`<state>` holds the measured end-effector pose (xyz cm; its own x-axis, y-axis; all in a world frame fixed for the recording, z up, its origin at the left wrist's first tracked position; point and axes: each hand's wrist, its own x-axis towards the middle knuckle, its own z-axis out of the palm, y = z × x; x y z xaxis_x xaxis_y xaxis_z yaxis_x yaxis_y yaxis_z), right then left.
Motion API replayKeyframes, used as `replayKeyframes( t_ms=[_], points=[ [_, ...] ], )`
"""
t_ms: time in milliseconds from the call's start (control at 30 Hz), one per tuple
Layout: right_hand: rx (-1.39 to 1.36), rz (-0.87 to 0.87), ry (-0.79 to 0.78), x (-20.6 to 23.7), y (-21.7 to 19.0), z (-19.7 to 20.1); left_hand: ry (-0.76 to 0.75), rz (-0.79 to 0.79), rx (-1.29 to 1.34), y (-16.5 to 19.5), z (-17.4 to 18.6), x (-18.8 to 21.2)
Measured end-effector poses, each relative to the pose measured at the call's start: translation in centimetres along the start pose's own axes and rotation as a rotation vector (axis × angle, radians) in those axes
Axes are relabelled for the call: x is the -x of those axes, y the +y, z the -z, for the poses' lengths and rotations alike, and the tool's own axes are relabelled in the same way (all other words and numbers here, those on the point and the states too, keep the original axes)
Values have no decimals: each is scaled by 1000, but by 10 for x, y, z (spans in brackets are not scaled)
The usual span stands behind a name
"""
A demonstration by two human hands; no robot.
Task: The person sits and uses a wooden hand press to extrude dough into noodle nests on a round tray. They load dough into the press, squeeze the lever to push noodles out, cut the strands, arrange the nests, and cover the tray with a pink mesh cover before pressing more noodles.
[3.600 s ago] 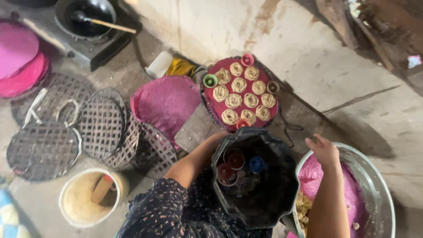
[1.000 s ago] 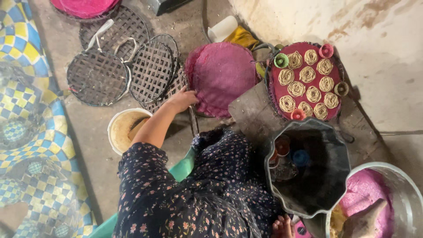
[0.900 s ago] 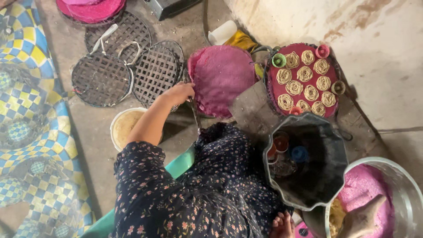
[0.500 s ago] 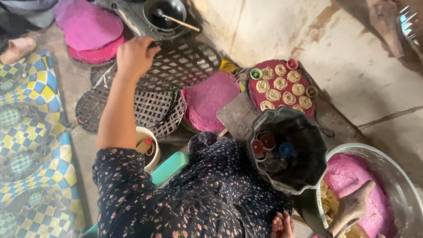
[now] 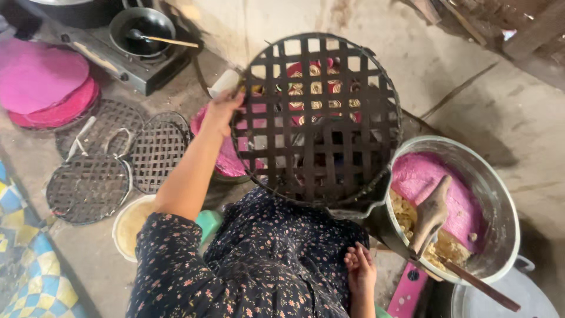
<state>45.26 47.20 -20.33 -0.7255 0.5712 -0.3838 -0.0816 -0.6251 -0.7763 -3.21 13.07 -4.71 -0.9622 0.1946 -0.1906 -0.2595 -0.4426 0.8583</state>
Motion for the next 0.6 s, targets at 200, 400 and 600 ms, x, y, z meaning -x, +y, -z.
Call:
replayKeyframes(
  t_ms=[200, 400, 600],
  points=[
    [15, -11, 27, 6, 7, 7, -211, 187, -148, -84, -45, -9],
    [22, -48, 69, -3, 3, -8, -256, 196, -758, -85, 8, -52],
    [54, -104, 99, -43, -2, -42, 174, 55, -958, -84, 120, -123]
  ],
)
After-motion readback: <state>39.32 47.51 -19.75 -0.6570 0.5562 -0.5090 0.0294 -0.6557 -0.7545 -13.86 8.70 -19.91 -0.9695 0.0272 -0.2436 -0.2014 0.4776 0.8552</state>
